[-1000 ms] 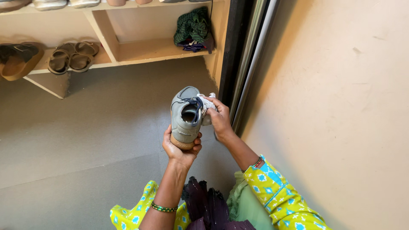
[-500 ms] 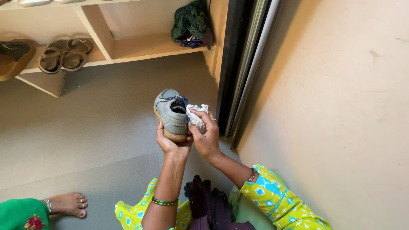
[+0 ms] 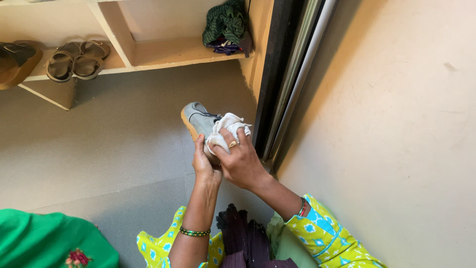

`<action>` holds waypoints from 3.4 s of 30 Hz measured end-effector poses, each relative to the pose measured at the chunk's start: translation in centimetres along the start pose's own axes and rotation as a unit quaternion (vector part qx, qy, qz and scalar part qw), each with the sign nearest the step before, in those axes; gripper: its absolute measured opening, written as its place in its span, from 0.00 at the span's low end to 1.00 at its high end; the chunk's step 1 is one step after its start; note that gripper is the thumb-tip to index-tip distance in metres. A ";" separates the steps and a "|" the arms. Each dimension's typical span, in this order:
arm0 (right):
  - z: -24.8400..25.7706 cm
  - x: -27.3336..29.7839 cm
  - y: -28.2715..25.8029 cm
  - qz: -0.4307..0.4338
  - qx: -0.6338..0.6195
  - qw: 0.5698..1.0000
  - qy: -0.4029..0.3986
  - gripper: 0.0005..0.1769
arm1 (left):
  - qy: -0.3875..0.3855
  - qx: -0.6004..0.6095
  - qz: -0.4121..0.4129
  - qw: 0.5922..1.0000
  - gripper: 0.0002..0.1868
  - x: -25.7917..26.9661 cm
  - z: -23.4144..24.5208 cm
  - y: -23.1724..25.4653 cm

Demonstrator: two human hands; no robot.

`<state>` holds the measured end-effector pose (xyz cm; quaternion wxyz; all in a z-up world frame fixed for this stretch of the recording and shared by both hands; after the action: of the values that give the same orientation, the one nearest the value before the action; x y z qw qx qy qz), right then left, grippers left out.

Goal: The person sits on the floor and wipes a light blue sneaker with a white cloth. They rotate the shoe to clean the upper, sides, and sole, then continue wiping the upper surface.

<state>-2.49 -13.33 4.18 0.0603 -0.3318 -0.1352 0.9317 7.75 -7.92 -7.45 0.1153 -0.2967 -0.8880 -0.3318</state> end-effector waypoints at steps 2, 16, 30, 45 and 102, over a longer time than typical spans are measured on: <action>0.0 -0.1 0.2 0.006 0.049 0.998 -0.028 0.22 | 0.080 -0.068 -0.016 0.994 0.30 0.1 0.2 0.2; -1.0 -0.6 8.2 -0.182 -0.239 0.954 0.003 0.22 | -0.055 -0.416 -0.209 0.883 0.37 2.1 -0.8 1.8; -0.5 -1.2 11.1 -0.267 -0.276 0.919 0.088 0.25 | -0.135 -0.578 -0.172 0.786 0.44 4.5 -1.9 6.1; -2.4 0.9 1.2 -0.077 -0.173 0.982 -0.028 0.22 | 0.011 -0.470 -0.236 0.850 0.34 2.4 0.9 7.0; -0.5 -0.5 2.8 -0.228 -0.248 0.941 0.025 0.25 | -0.188 -0.323 -0.070 0.925 0.35 8.6 6.3 11.3</action>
<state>-1.81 -16.01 3.25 0.1903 -0.3199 -0.4322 0.8214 7.60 6.90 -2.82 -0.1794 -0.3119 -0.7564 -0.5462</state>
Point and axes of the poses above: each hand's wrist, its own x-axis away from the middle knuckle, its own z-axis out of the back of the hand, y = z × x, the point moved 2 cm from there along -x, towards the middle knuckle, and after that the axes turned 8 degrees about -z, right-handed, at the moved point
